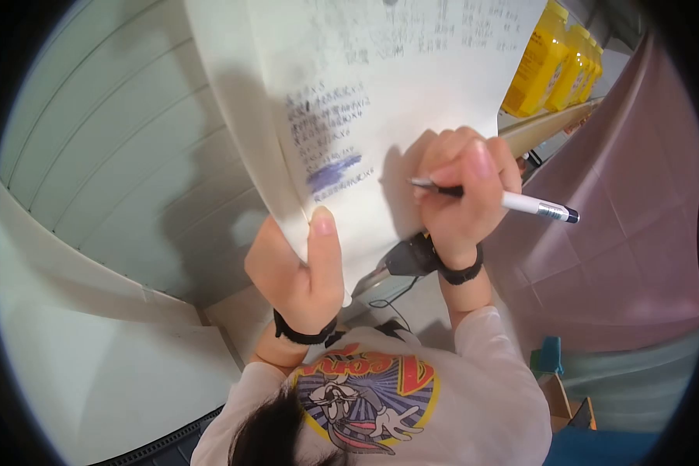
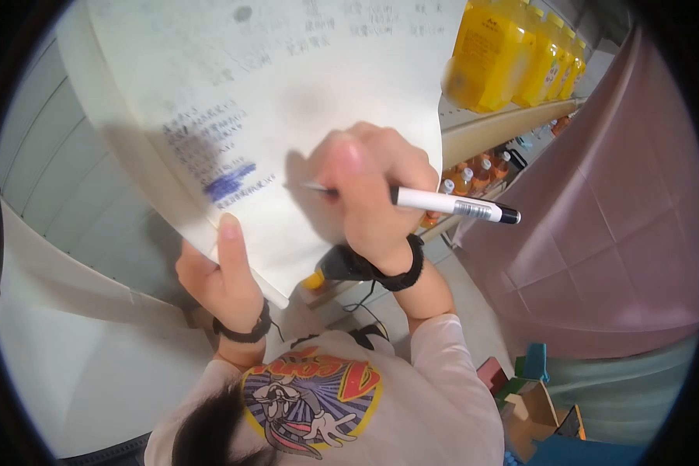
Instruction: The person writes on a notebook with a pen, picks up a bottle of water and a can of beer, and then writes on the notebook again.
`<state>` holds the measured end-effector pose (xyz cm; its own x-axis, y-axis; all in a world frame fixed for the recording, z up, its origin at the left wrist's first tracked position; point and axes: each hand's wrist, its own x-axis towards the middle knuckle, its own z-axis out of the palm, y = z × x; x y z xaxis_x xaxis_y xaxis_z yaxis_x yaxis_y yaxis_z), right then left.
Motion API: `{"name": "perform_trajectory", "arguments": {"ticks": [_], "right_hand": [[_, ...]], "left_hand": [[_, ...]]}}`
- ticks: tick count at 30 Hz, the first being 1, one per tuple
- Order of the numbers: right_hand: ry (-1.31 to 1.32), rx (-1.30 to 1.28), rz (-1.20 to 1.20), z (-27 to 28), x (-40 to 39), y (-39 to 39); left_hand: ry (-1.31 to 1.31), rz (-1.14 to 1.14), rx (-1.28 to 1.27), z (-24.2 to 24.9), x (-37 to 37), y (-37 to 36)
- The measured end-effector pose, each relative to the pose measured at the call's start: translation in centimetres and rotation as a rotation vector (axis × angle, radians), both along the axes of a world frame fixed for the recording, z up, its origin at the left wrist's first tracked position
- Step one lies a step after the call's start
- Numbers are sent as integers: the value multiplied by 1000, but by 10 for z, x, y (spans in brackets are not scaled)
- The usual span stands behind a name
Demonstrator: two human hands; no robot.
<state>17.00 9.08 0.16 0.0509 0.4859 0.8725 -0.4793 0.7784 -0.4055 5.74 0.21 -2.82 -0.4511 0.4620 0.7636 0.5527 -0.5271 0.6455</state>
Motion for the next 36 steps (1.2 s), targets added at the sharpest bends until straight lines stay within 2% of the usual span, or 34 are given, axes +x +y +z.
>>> {"name": "perform_trajectory", "arguments": {"ticks": [5,8,11,12,15,20,23,24,27,28,31,32,35,36], "right_hand": [[58,-61,18,-3,6,-5],[57,54,-33,-6,7,1],[80,205,58,-13,18,11],[29,203,22,-15,21,9],[74,31,-36,-13,2,-22],[121,-77,244,-29,7,-30],[123,-168,221,-37,13,-39],[118,-101,217,-35,16,-39],[86,-14,163,-35,35,-47],[87,33,156,-37,46,-48],[265,3,329,-34,77,-65],[321,-72,359,-33,89,-71],[413,-150,444,-36,129,-76],[320,-123,454,-37,145,-74]], "left_hand": [[-31,-28,-81,1,0,-3],[-40,-59,-81,5,4,-1],[-70,-79,-94,7,14,3],[-80,-85,-97,7,14,4],[-77,-85,-78,7,2,-3],[-59,-55,-50,0,2,-2],[-109,-60,-16,1,7,-2],[-132,-60,-16,1,8,-6],[-92,13,-111,-2,11,-31],[-109,-33,10,-11,17,-37],[-254,-7,110,-7,58,-50],[-295,-40,48,-8,69,-55],[-170,-93,-38,-19,102,-45],[-133,-151,-89,-23,114,-43]]}}
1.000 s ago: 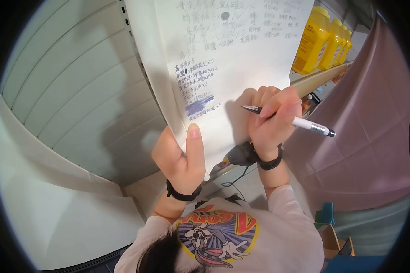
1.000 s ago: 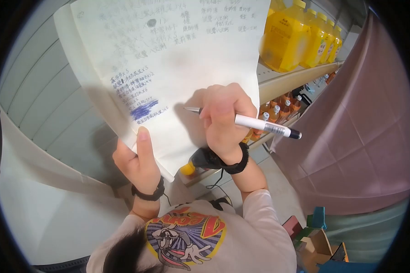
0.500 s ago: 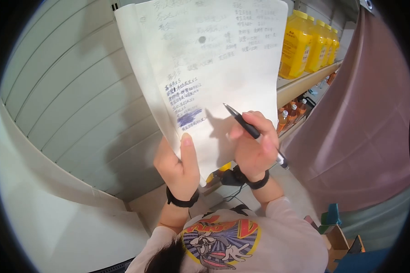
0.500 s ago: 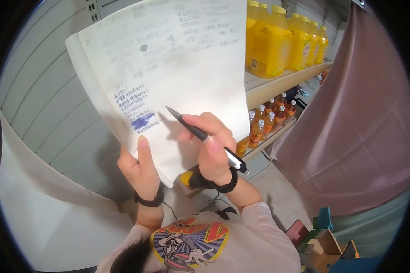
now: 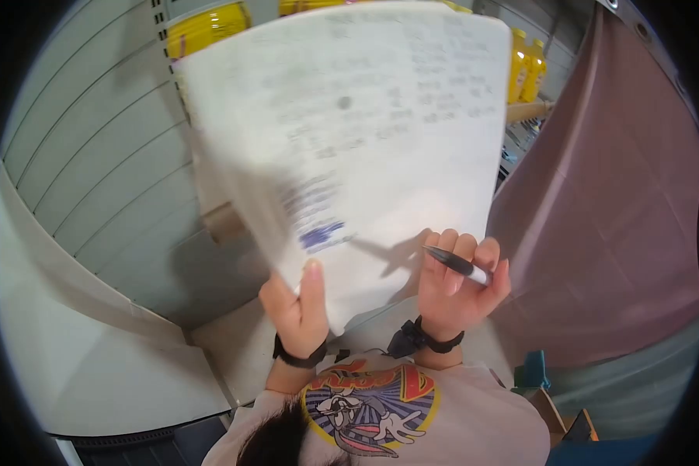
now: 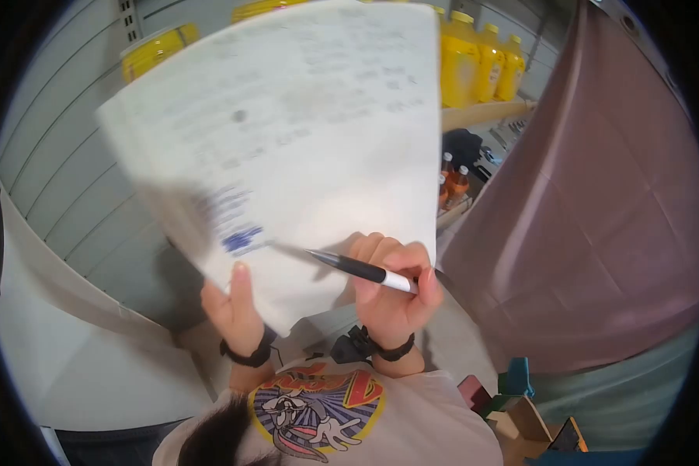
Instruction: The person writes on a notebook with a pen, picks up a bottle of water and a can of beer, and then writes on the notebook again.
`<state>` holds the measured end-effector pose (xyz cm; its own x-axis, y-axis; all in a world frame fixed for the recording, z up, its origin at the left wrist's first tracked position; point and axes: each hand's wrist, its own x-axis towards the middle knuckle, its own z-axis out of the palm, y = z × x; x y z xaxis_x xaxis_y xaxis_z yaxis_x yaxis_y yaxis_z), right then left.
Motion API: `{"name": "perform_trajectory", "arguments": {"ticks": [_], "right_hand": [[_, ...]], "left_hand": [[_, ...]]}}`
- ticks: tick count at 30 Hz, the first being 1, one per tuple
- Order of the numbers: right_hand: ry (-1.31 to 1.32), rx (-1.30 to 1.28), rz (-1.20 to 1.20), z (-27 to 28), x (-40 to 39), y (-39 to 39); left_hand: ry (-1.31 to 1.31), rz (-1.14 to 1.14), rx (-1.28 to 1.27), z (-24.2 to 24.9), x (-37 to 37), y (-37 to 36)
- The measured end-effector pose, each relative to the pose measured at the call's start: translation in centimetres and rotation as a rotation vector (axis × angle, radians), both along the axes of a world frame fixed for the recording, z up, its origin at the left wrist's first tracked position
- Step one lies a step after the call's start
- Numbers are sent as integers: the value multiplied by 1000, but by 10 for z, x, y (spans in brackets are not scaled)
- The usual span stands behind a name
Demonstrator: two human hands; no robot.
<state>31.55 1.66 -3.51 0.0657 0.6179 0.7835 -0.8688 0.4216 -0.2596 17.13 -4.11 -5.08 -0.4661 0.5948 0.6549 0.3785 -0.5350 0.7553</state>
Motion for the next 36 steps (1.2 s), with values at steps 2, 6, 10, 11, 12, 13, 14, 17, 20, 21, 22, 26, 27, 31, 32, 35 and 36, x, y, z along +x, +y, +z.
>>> {"name": "perform_trajectory", "arguments": {"ticks": [2,6,10,11,12,13,14,17,20,21,22,26,27,31,32,35,36], "right_hand": [[6,-66,-9,-8,24,-3],[-81,-81,-175,-24,72,-8],[-112,-175,-215,-27,119,-24],[-116,-212,-248,-29,128,-29],[-170,-264,-319,-32,133,-34],[-223,-314,-388,-35,146,-38],[-273,-358,-459,-38,156,-40],[-292,-437,-534,-53,184,-46],[-280,-484,-536,-62,203,-50],[-271,-505,-524,-63,206,-50],[-228,-519,-517,-61,204,-49],[-178,-549,-493,-69,207,-50],[-167,-554,-485,-70,205,-51],[-175,-552,-461,-75,194,-54],[-202,-551,-445,-75,190,-53],[-264,-567,-397,-77,182,-59],[-272,-575,-379,-77,179,-61]], "left_hand": [[-62,-101,-27,-5,30,10],[-80,-242,-60,-23,83,25],[-77,-368,-139,-28,125,32],[-89,-395,-149,-27,136,32],[-102,-422,-154,-28,143,31],[-115,-448,-156,-27,156,31],[-101,-453,-181,-27,166,31],[-69,-469,-218,-37,192,29],[-100,-488,-230,-44,211,23],[-98,-484,-226,-44,215,22],[-98,-476,-226,-44,214,20],[-84,-427,-230,-46,213,12],[-97,-414,-226,-47,211,9],[-110,-334,-230,-50,203,-3],[-100,-316,-239,-51,200,-5],[-47,-225,-238,-56,192,-16],[-31,-199,-240,-56,189,-19]]}}
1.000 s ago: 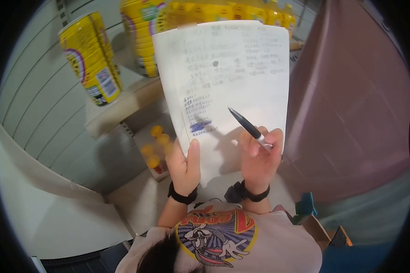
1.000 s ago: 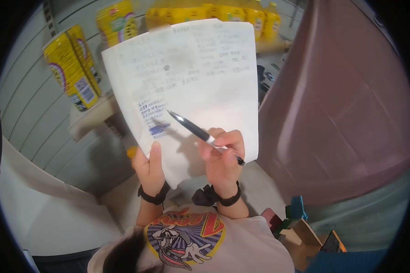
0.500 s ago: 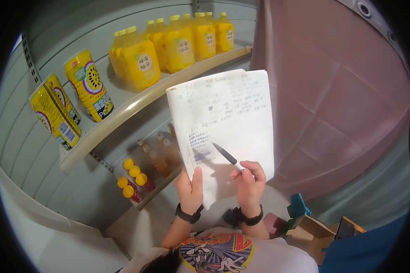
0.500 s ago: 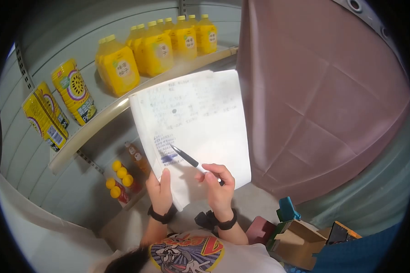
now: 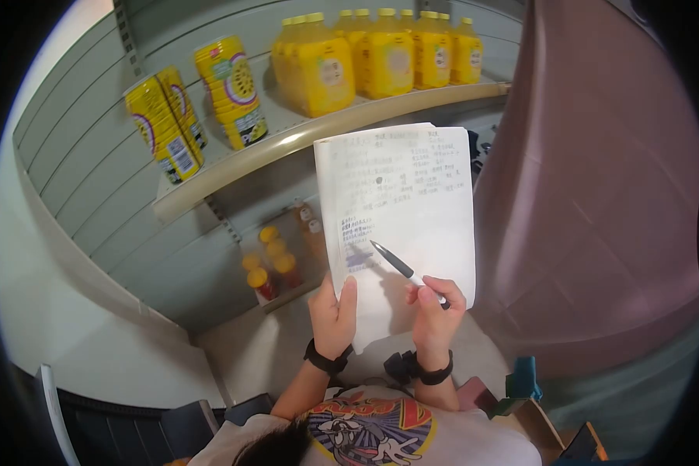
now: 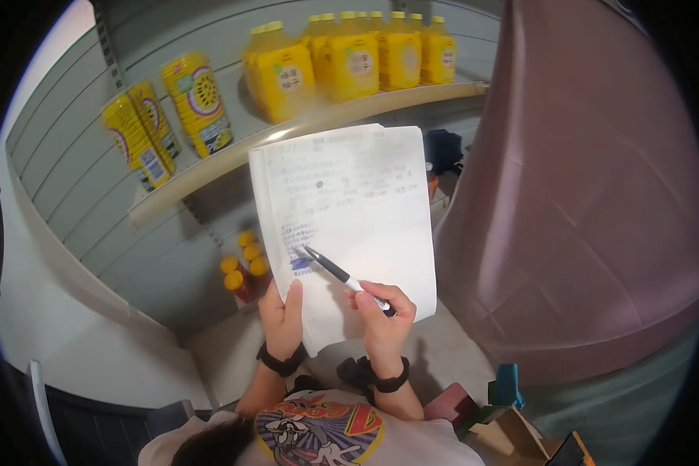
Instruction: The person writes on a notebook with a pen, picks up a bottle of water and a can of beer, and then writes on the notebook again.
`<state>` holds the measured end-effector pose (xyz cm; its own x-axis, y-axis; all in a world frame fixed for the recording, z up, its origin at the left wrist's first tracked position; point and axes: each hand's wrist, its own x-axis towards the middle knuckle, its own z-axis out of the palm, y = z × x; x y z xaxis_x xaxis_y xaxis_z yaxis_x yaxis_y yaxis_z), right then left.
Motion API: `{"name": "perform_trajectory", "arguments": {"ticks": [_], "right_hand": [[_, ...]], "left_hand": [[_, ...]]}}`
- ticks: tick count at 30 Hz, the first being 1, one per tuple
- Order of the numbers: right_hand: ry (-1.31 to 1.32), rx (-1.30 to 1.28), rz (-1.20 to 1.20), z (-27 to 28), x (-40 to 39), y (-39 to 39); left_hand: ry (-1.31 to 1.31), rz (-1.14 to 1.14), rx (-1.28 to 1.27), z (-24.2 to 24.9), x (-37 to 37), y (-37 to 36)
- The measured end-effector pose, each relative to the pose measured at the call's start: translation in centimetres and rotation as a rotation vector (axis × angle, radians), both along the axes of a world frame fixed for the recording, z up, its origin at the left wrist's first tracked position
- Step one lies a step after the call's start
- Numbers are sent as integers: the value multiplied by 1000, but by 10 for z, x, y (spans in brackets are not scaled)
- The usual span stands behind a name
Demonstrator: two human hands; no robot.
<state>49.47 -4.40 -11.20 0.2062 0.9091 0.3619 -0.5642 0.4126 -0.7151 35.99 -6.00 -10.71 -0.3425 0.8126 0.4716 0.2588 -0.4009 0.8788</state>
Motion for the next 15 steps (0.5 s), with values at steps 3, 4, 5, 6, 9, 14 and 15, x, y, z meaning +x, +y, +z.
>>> {"name": "perform_trajectory", "arguments": {"ticks": [3,4,5,6,9,14,15], "right_hand": [[8,0,18,0,-12,-2],[15,8,15,0,-14,-3],[14,12,24,0,-17,-4],[13,16,29,1,-18,-5],[3,42,13,3,-24,-12],[-83,62,-114,10,-33,-26],[-44,76,-146,13,-36,-27]], "left_hand": [[51,51,-7,1,-13,-9],[63,58,-5,1,-16,-11],[73,59,-4,1,-21,-13],[87,69,10,1,-25,-14],[104,65,54,2,-33,-13],[-9,-89,70,9,-42,-9],[-21,-117,81,10,-43,-8]]}}
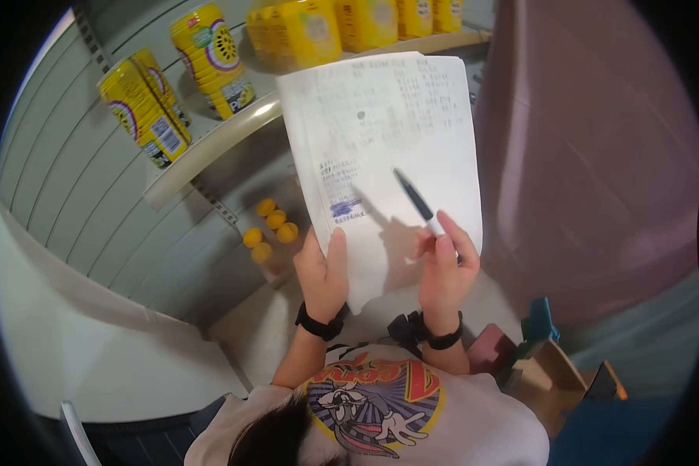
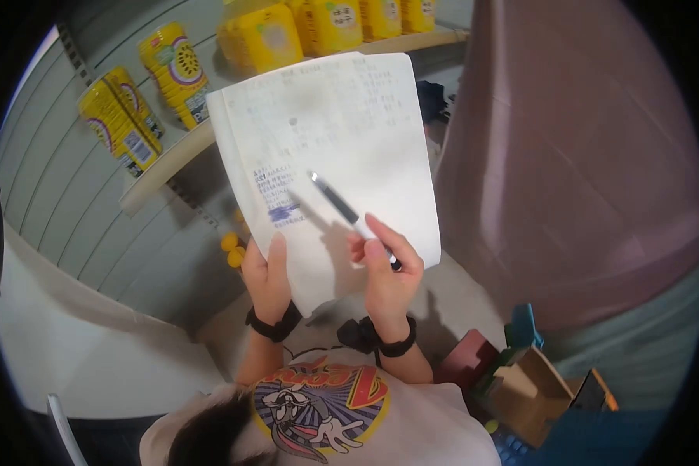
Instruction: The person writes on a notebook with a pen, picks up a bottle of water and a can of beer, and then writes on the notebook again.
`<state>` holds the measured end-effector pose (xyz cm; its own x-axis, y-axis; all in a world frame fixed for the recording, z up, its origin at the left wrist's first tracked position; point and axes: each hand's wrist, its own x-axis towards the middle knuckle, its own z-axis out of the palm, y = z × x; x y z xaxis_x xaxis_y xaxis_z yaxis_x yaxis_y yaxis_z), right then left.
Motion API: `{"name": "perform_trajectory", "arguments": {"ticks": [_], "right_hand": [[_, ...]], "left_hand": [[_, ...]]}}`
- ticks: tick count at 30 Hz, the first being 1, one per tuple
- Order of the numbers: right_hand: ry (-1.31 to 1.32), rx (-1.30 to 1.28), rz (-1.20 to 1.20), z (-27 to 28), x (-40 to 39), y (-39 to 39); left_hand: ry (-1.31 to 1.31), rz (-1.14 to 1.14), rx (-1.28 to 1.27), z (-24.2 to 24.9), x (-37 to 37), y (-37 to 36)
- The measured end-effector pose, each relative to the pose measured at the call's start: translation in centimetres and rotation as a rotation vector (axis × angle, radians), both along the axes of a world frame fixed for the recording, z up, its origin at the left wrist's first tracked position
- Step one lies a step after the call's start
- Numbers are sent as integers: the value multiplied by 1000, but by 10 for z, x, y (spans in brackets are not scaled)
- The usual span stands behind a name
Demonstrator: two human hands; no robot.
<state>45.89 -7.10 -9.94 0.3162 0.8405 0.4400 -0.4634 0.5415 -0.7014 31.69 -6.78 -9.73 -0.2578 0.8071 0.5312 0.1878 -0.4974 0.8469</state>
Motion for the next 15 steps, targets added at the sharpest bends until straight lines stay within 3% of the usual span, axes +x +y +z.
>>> {"name": "perform_trajectory", "arguments": {"ticks": [2,7,10,15], "right_hand": [[82,44,-54,7,-10,-2],[185,80,86,10,-47,-17],[244,-39,-32,16,-79,-19],[259,60,-66,11,-108,-28]], "left_hand": [[-20,-53,27,3,-6,2],[18,-181,-4,4,-44,6],[17,-242,-33,3,-64,7],[69,-345,-48,-6,-90,9]]}}
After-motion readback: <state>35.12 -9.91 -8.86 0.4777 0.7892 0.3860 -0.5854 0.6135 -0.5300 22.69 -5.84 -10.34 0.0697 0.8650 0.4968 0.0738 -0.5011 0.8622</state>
